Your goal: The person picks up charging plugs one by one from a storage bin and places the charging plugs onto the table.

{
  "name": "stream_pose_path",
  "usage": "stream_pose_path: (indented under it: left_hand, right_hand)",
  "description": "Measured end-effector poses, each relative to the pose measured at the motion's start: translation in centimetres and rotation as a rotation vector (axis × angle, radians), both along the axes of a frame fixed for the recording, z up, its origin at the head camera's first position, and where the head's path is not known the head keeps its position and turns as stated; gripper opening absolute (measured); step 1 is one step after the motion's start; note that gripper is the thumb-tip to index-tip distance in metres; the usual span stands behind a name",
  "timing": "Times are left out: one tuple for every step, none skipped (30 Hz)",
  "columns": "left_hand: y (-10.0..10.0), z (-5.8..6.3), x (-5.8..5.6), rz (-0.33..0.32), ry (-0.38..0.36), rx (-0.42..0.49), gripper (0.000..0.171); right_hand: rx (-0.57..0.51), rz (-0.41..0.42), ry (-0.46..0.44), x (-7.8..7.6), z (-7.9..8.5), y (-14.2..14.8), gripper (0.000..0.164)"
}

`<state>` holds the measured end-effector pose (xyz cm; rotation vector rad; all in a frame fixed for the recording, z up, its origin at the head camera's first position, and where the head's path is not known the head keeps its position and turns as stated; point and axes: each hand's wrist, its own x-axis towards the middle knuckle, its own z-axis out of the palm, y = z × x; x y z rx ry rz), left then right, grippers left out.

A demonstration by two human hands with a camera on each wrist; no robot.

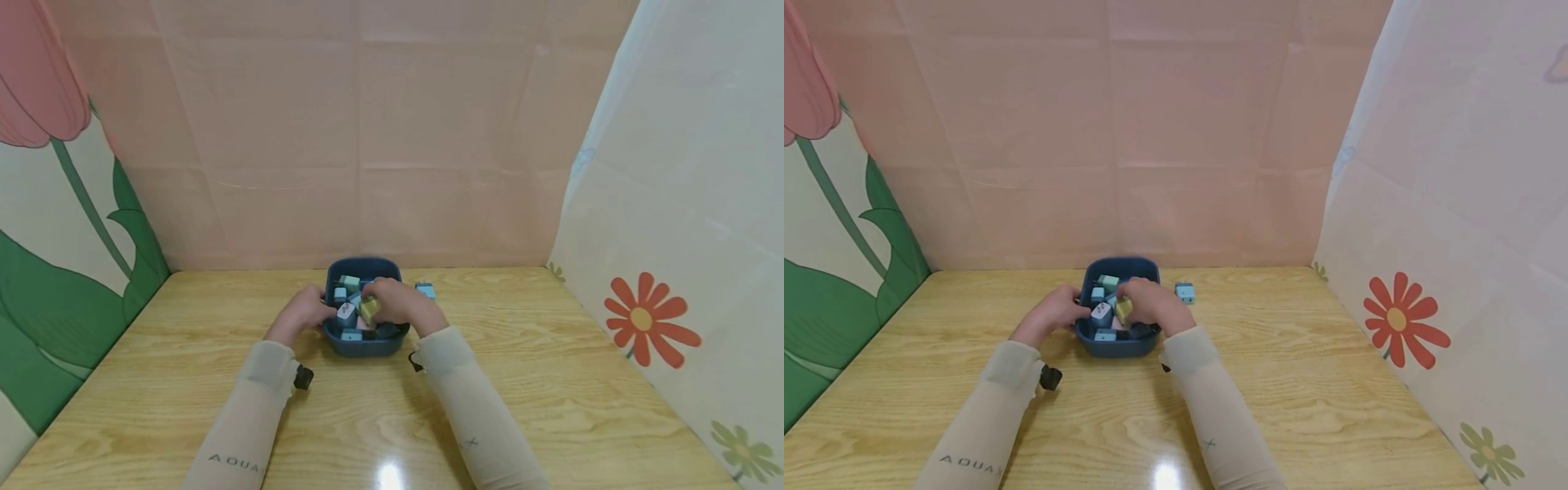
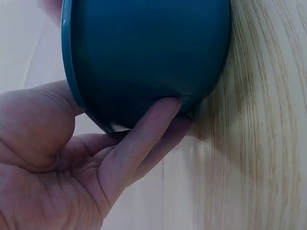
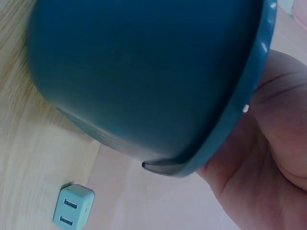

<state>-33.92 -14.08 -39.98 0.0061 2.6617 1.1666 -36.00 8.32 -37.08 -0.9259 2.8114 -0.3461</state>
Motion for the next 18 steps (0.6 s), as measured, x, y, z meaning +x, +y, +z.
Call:
stream_pose_path:
  left_hand:
    - [0.0, 0.0, 0.0, -0.002, 0.001, 0.001, 0.032]
    - [0.0, 0.0, 0.0, 0.000, -0.001, 0.005, 0.032]
    - [-0.1, -0.1, 0.0, 0.003, -0.004, 0.009, 0.032]
    - [-0.1, -0.1, -0.1, 0.002, -0.005, 0.013, 0.033]
    - [-0.1, -0.1, -0.1, 0.002, -0.006, 0.016, 0.033]
    - [-0.1, -0.1, -0.1, 0.004, -0.008, 0.017, 0.033]
    - [-0.2, -0.1, -0.1, 0.006, -0.010, 0.020, 0.034]
    - [-0.2, -0.1, -0.2, 0.008, -0.013, 0.023, 0.034]
    - [-0.2, -0.1, -0.2, 0.008, -0.014, 0.025, 0.035]
    - [-0.1, -0.1, -0.3, 0.011, -0.016, 0.026, 0.035]
    - [-0.1, -0.1, -0.4, 0.016, -0.019, 0.026, 0.036]
    - [-0.1, -0.2, -0.4, 0.021, -0.023, 0.024, 0.036]
    - [-0.1, -0.2, -0.5, 0.025, -0.026, 0.024, 0.036]
    - [0.0, -0.2, -0.5, 0.027, -0.029, 0.023, 0.036]
    - [0.1, -0.2, -0.5, 0.032, -0.032, 0.022, 0.036]
    - [0.1, -0.2, -0.5, 0.038, -0.034, 0.020, 0.036]
    - [0.2, -0.2, -0.5, 0.040, -0.034, 0.019, 0.036]
    - [0.2, -0.2, -0.4, 0.038, -0.034, 0.018, 0.036]
  right_hand:
    - [-0.007, -0.002, 0.004, 0.1, 0.1, 0.1, 0.046]
    - [-0.015, -0.003, 0.010, 0.1, 0.3, 0.1, 0.047]
    - [-0.027, -0.005, 0.016, 0.2, 0.4, 0.2, 0.047]
    - [-0.043, -0.007, 0.021, 0.2, 0.5, 0.4, 0.047]
    - [-0.060, -0.006, 0.027, 0.2, 0.7, 0.5, 0.047]
    - [-0.075, -0.004, 0.035, 0.2, 0.8, 0.7, 0.048]
    - [-0.091, 0.000, 0.049, 0.2, 0.9, 0.9, 0.048]
    - [-0.108, 0.007, 0.065, 0.1, 1.0, 1.1, 0.048]
    - [-0.125, 0.014, 0.083, -0.1, 1.1, 1.4, 0.048]
    - [-0.140, 0.020, 0.099, -0.2, 1.2, 1.8, 0.049]
    - [-0.159, 0.027, 0.115, -0.4, 1.3, 2.1, 0.049]
    - [-0.180, 0.032, 0.124, -0.5, 1.4, 2.5, 0.049]
    - [-0.203, 0.027, 0.131, -0.7, 1.5, 2.9, 0.049]
    - [-0.223, 0.019, 0.133, -0.8, 1.7, 3.4, 0.050]
    - [-0.241, 0.009, 0.135, -0.9, 1.8, 3.9, 0.051]
    - [-0.259, -0.001, 0.131, -1.1, 1.9, 4.4, 0.052]
    - [-0.276, -0.014, 0.128, -1.2, 1.9, 4.9, 0.053]
    - [-0.289, -0.025, 0.130, -1.4, 1.9, 5.4, 0.053]
